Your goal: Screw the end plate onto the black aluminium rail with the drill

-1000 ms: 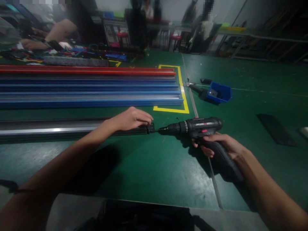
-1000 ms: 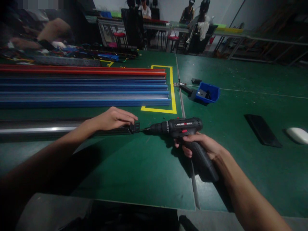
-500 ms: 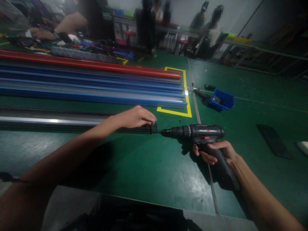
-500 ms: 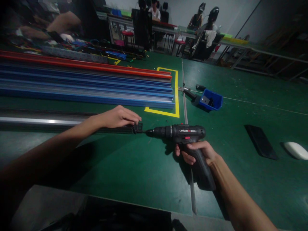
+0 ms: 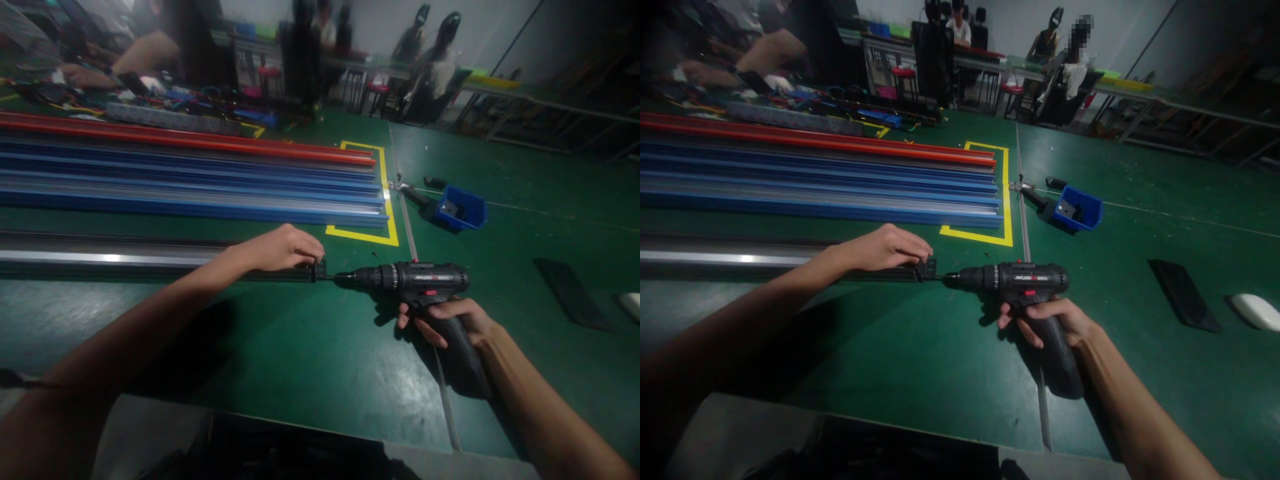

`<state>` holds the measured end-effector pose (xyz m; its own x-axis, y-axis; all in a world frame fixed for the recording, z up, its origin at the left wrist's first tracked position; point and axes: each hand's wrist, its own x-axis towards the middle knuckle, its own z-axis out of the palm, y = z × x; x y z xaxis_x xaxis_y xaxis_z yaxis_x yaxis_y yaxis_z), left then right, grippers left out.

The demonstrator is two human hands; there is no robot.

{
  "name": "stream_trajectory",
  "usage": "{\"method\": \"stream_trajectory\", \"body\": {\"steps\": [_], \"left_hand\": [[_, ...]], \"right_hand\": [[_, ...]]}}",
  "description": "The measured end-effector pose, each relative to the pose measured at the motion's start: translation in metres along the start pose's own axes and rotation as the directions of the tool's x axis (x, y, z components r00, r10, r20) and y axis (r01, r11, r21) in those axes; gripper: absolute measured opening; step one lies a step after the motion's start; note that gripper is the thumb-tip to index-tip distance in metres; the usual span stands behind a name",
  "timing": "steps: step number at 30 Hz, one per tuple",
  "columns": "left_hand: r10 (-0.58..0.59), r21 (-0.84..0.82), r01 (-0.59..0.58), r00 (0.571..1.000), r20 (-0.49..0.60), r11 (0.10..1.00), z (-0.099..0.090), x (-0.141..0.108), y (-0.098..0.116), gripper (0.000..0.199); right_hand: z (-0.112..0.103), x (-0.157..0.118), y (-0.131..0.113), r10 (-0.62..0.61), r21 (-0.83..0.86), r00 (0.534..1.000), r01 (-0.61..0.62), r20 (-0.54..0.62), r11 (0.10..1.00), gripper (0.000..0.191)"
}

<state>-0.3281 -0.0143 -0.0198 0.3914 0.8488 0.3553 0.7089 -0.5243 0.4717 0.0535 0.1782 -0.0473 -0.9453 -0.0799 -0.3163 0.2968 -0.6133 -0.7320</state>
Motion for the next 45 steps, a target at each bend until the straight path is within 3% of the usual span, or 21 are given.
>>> {"method": "stream_trajectory", "body": {"steps": [6, 15, 23, 31, 40, 45], "left_hand": [[-0.035, -0.012, 0.036, 0.999, 0.019, 0.999, -0.003, 0.001, 0.003, 0.019], [-0.026, -0.033, 0.028, 0.998, 0.054, 0.999, -0.005, 0.003, 0.001, 0.023], [-0.029, -0.041, 0.032, 0.997, 0.068, 0.999, -0.008, 0.003, 0.001, 0.024], [-0.051, -0.020, 0.053, 0.997, 0.058, 0.998, -0.013, -0.007, -0.004, 0.024], [-0.039, -0.004, 0.039, 0.998, 0.043, 0.999, -0.017, -0.020, -0.008, 0.026], [-0.035, -0.015, 0.036, 0.999, 0.037, 0.999, -0.017, -0.021, -0.008, 0.025]], "right_hand": [[0.009, 0.000, -0.002, 0.026, -0.044, 0.992, -0.032, -0.126, 0.999, 0.029], [0.009, 0.002, -0.001, 0.000, -0.043, 0.991, -0.006, -0.135, 0.999, 0.023], [0.009, 0.006, -0.006, -0.018, -0.002, 0.998, 0.018, -0.065, 1.000, 0.031], [0.020, 0.018, -0.014, 0.035, -0.085, 0.989, -0.048, -0.142, 0.995, 0.023], [0.011, 0.037, -0.019, 0.039, 0.017, 0.999, -0.039, 0.000, 0.999, 0.035], [0.007, 0.041, -0.024, 0.030, 0.026, 0.999, -0.031, 0.024, 0.999, 0.039]]}}
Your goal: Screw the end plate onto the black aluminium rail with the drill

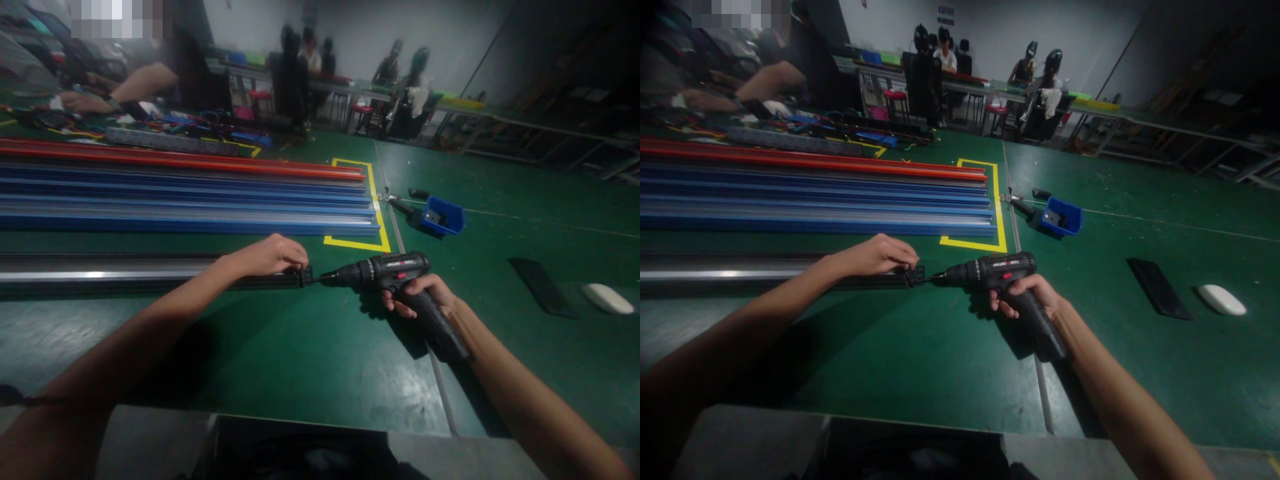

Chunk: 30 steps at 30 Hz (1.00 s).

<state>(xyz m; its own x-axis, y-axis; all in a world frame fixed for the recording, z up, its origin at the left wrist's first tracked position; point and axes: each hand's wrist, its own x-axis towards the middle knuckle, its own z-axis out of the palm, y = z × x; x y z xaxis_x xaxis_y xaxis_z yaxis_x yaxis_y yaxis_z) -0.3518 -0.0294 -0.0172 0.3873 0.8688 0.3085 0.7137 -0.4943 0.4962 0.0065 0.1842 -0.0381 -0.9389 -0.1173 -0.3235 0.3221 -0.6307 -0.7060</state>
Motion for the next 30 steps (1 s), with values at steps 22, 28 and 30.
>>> {"method": "stream_trajectory", "body": {"steps": [22, 28, 30], "left_hand": [[-0.016, -0.024, 0.016, 1.000, -0.015, 1.000, -0.005, -0.011, -0.011, 0.026], [0.000, 0.004, 0.001, 0.999, -0.041, 1.000, -0.003, -0.013, -0.015, 0.025], [-0.003, 0.015, 0.004, 0.999, -0.039, 1.000, -0.003, -0.014, -0.015, 0.025]], "right_hand": [[0.010, 0.011, 0.017, -0.073, -0.065, 0.996, 0.070, -0.042, 0.995, 0.033], [0.007, 0.015, 0.016, -0.074, -0.070, 0.997, 0.074, 0.010, 0.995, 0.034], [0.006, 0.016, 0.016, -0.080, -0.088, 0.996, 0.083, 0.034, 0.993, 0.033]]}}
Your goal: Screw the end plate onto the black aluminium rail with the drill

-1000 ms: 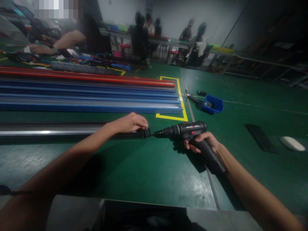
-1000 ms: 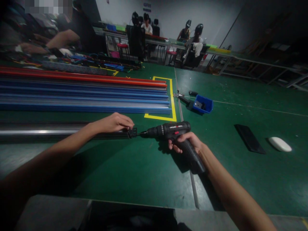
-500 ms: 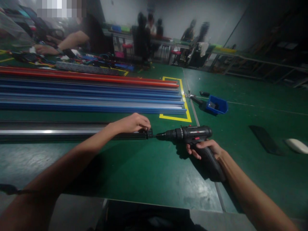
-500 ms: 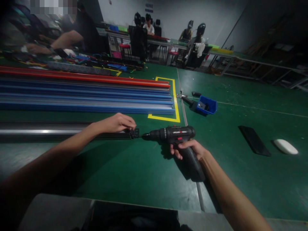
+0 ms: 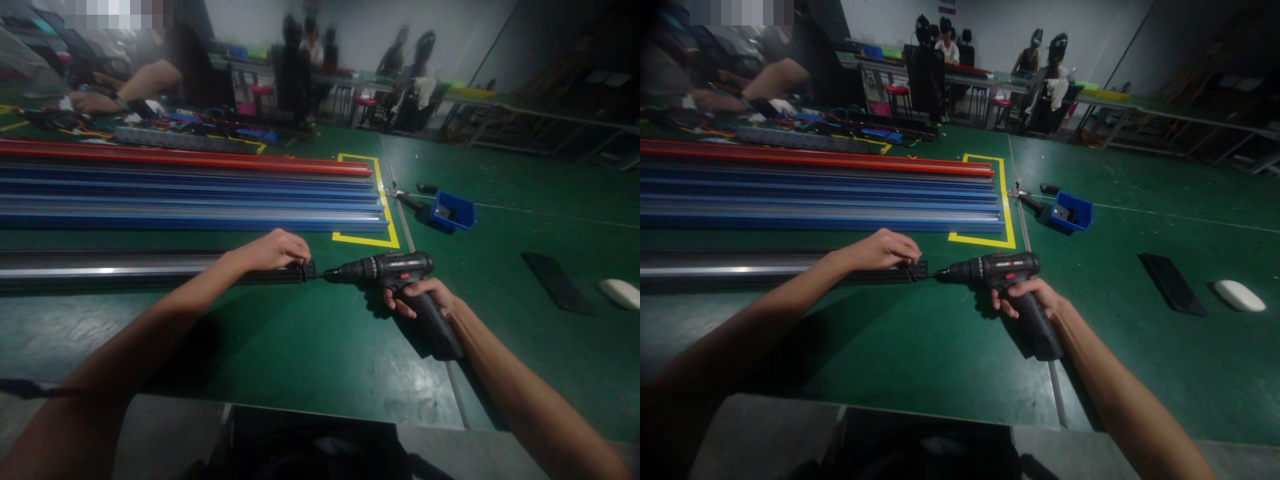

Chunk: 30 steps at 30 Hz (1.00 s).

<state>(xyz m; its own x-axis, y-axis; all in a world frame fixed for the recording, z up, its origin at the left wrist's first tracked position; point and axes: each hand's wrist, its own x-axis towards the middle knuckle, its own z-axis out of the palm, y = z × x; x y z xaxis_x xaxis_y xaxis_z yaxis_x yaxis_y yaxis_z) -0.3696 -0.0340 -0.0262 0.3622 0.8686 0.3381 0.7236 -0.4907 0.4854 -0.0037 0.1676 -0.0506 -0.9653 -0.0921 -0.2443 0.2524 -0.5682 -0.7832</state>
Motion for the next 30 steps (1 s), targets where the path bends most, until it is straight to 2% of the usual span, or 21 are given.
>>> {"method": "stream_trajectory", "body": {"steps": [8, 11, 16, 22, 30], "left_hand": [[-0.024, -0.007, 0.024, 1.000, 0.010, 1.000, -0.001, 0.000, 0.003, 0.022], [-0.035, -0.023, 0.035, 0.999, 0.018, 0.999, -0.002, 0.001, 0.006, 0.022], [-0.037, -0.051, 0.037, 0.999, 0.004, 0.998, -0.003, 0.002, 0.009, 0.024], [-0.033, -0.051, 0.033, 0.999, 0.005, 0.998, -0.003, 0.002, 0.009, 0.021], [-0.016, -0.047, 0.016, 1.000, 0.009, 0.999, -0.002, 0.002, 0.008, 0.022]], "right_hand": [[-0.002, -0.003, 0.004, -0.042, -0.069, 0.999, 0.043, 0.019, 0.997, 0.044], [-0.002, -0.004, 0.005, -0.067, -0.018, 0.996, 0.069, 0.064, 0.997, 0.048], [0.003, -0.005, 0.005, -0.029, 0.093, 0.997, 0.022, 0.065, 0.995, 0.053], [0.002, -0.005, 0.011, -0.042, 0.157, 0.991, 0.022, 0.126, 0.987, 0.045], [0.006, -0.007, 0.012, -0.068, 0.273, 0.990, 0.032, 0.126, 0.961, 0.061]]}}
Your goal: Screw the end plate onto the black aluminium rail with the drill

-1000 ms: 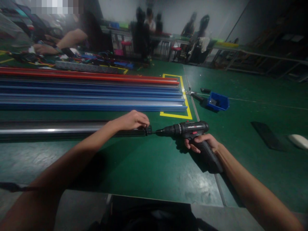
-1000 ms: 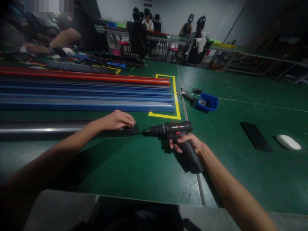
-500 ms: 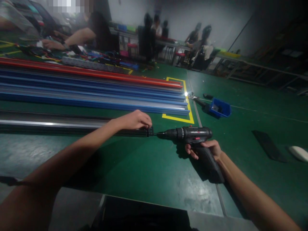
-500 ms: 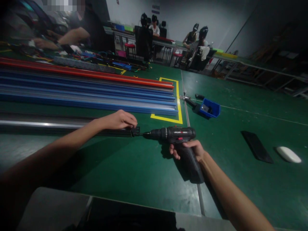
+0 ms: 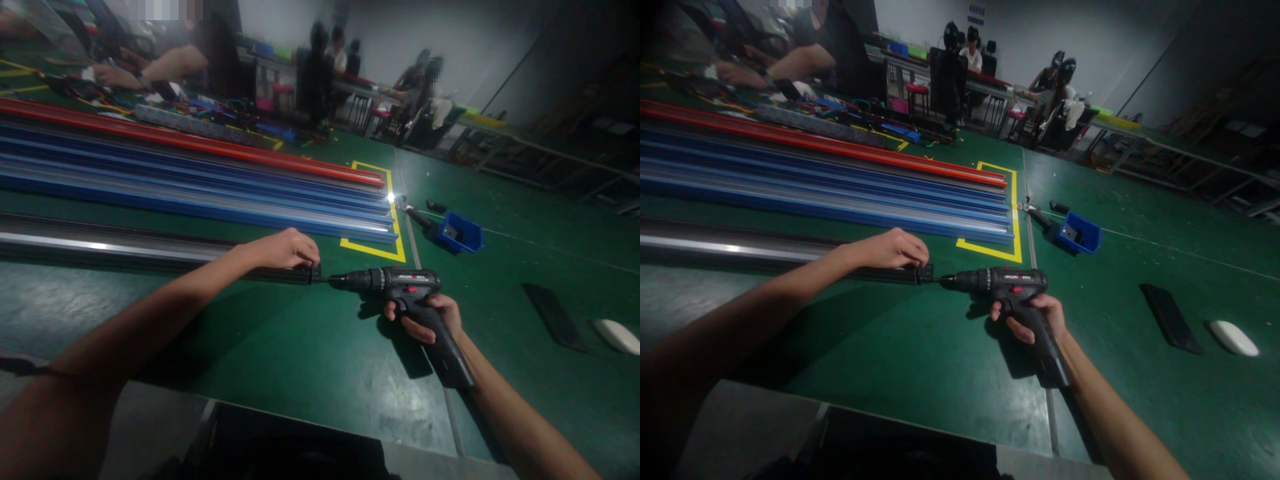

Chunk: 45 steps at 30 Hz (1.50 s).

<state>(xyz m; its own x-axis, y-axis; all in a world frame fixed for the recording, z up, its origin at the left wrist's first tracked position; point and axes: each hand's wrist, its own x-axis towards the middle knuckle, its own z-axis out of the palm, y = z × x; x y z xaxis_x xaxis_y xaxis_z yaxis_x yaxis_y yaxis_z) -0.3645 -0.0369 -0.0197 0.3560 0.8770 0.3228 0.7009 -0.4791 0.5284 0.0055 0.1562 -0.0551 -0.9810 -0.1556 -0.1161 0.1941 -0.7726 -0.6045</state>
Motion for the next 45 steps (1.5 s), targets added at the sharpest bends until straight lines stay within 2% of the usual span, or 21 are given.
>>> {"method": "stream_trajectory", "body": {"steps": [5, 10, 12, 15, 17, 27, 33, 45], "left_hand": [[0.010, 0.009, -0.010, 1.000, -0.008, 1.000, 0.000, 0.001, 0.001, 0.021], [-0.001, 0.010, 0.001, 1.000, -0.010, 1.000, -0.001, 0.000, 0.001, 0.022], [-0.003, 0.004, 0.003, 1.000, -0.016, 1.000, -0.001, 0.000, 0.001, 0.022], [-0.011, -0.015, 0.011, 1.000, -0.014, 1.000, 0.000, 0.000, 0.000, 0.024], [-0.013, -0.021, 0.013, 1.000, -0.016, 1.000, 0.000, 0.000, 0.000, 0.024], [0.021, 0.006, -0.021, 1.000, 0.003, 1.000, 0.000, 0.000, 0.002, 0.030], [0.039, 0.047, -0.039, 0.999, -0.006, 0.998, 0.000, -0.002, -0.002, 0.029], [0.029, 0.032, -0.028, 0.999, -0.022, 0.999, 0.000, -0.001, -0.001, 0.028]], "right_hand": [[0.001, -0.003, 0.001, 0.046, 0.001, 0.997, -0.046, -0.060, 0.999, 0.054], [0.003, -0.007, 0.003, 0.164, -0.062, 0.975, -0.175, -0.150, 0.983, 0.056], [0.004, -0.008, 0.004, 0.140, -0.097, 0.974, -0.159, -0.180, 0.982, 0.053], [0.007, -0.007, 0.004, 0.067, -0.159, 0.977, -0.100, -0.203, 0.982, 0.037], [0.008, -0.005, 0.001, 0.060, -0.187, 0.974, -0.102, -0.218, 0.977, 0.031], [-0.008, -0.001, -0.007, 0.103, -0.156, 0.983, -0.128, -0.154, 0.979, 0.025], [-0.003, 0.000, -0.007, 0.053, -0.218, 0.985, -0.089, -0.167, 0.972, 0.031], [-0.006, 0.003, -0.007, 0.085, -0.136, 0.993, -0.095, -0.080, 0.986, 0.027]]}}
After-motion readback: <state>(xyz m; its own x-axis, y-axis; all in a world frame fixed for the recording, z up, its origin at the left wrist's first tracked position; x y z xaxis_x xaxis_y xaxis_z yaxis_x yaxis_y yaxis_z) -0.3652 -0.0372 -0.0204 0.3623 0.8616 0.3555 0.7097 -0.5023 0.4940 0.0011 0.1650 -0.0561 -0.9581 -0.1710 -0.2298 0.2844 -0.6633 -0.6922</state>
